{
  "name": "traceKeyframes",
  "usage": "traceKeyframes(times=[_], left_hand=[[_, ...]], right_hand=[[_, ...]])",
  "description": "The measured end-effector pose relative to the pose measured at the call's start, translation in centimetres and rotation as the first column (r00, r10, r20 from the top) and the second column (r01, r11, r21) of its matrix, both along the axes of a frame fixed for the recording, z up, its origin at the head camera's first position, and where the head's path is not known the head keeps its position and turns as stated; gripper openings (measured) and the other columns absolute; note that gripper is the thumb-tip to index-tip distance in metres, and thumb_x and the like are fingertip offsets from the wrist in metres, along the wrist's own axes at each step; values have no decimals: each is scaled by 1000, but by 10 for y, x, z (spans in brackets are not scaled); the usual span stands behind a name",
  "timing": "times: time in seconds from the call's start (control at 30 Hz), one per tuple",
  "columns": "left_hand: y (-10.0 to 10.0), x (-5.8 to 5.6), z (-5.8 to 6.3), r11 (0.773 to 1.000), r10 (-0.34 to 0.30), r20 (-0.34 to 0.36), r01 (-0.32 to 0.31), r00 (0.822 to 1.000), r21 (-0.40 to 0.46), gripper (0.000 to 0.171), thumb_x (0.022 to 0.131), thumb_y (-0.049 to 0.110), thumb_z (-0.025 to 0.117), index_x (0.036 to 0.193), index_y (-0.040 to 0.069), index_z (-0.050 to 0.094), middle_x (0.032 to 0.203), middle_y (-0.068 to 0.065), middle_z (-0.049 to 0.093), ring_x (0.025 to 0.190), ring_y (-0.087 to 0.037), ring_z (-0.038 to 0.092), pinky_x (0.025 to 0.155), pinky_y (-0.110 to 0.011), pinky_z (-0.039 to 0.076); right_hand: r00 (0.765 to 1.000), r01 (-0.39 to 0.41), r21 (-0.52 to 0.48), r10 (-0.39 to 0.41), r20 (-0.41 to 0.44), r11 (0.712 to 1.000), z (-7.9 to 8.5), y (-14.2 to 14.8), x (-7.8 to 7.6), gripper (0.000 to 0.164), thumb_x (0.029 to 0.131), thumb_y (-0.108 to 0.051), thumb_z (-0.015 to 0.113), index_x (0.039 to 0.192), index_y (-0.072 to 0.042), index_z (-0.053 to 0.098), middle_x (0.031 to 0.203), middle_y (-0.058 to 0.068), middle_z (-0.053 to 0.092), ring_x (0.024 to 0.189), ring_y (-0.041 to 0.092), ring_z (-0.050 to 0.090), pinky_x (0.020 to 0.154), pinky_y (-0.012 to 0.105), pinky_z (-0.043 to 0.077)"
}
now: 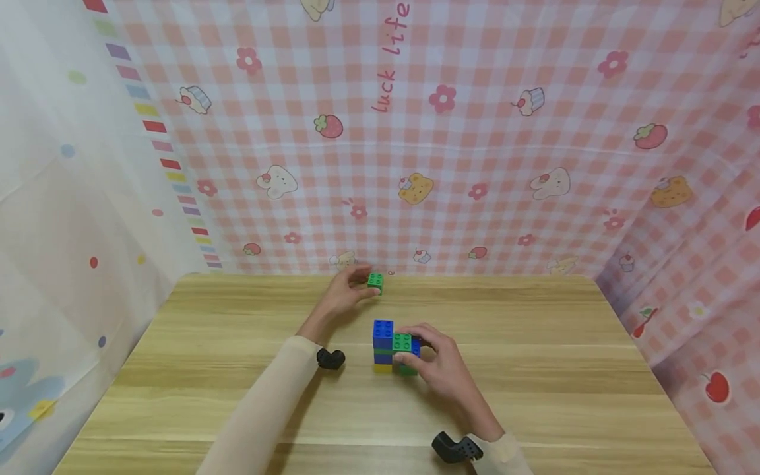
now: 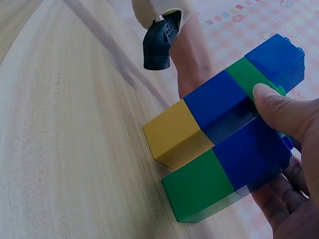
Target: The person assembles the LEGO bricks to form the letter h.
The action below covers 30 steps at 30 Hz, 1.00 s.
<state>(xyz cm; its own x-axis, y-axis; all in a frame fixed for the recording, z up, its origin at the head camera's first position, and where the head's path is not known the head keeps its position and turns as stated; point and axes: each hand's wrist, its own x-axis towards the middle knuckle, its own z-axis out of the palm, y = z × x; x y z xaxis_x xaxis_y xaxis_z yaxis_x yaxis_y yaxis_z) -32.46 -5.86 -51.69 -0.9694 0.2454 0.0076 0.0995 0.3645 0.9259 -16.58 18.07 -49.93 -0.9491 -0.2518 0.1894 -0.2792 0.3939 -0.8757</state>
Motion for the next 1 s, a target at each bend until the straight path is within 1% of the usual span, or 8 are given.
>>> traceKeyframes(times=[0.1,0.23,0.37,0.53,0.73,0.87,1.0], left_hand=[[4,-1,0,1000,-16,-11,16,1000,-10,64,89,22,81,147,14,53,143,-11,60,131,-30,57,114,-48,47],[9,-2,0,1000,-17,-25,17,1000,-12,59,90,16,79,145,15,56,141,-11,61,126,-29,59,110,-46,50],[13,-1,0,1000,-3,-25,2,1000,-18,54,92,10,76,142,15,60,137,-9,62,122,-28,59,107,-43,53],[17,-1,-1,999,27,-43,-28,999,-21,47,92,7,76,137,10,63,132,-10,63,118,-29,61,105,-42,54],[17,1,0,999,37,-55,-39,998,-29,42,90,8,78,131,7,67,124,-10,66,113,-27,63,100,-41,56],[15,3,1,999,45,-47,-46,998,-29,39,91,10,78,128,9,68,118,-10,67,109,-26,64,96,-40,57],[11,5,4,998,63,-35,-64,997,-30,38,90,13,79,127,11,68,115,-10,67,106,-25,64,95,-39,57]], right_hand=[[1000,0,1,0,0,1000,0,1,0,34,90,-31,80,122,-29,70,119,-8,71,111,12,66,103,46,55],[1000,-8,-2,8,1,1000,0,1,-1,34,89,-32,80,122,-30,70,119,-9,71,112,12,66,103,45,55],[1000,-15,-7,15,3,1000,0,1,-1,35,89,-32,79,123,-30,69,120,-9,71,112,11,66,103,43,55],[1000,-11,-4,11,4,1000,1,0,0,35,89,-32,80,123,-30,69,120,-9,71,113,11,65,103,42,55],[1000,-7,-1,7,-2,1000,1,0,1,35,89,-30,80,122,-30,69,120,-9,71,113,11,66,102,41,55],[1000,-6,-2,6,-3,1000,2,0,2,35,89,-30,80,122,-30,69,120,-9,71,113,12,65,103,44,55],[1000,-7,-9,7,6,1000,3,-1,2,35,90,-31,79,123,-28,69,120,-8,71,114,14,65,106,49,54]])
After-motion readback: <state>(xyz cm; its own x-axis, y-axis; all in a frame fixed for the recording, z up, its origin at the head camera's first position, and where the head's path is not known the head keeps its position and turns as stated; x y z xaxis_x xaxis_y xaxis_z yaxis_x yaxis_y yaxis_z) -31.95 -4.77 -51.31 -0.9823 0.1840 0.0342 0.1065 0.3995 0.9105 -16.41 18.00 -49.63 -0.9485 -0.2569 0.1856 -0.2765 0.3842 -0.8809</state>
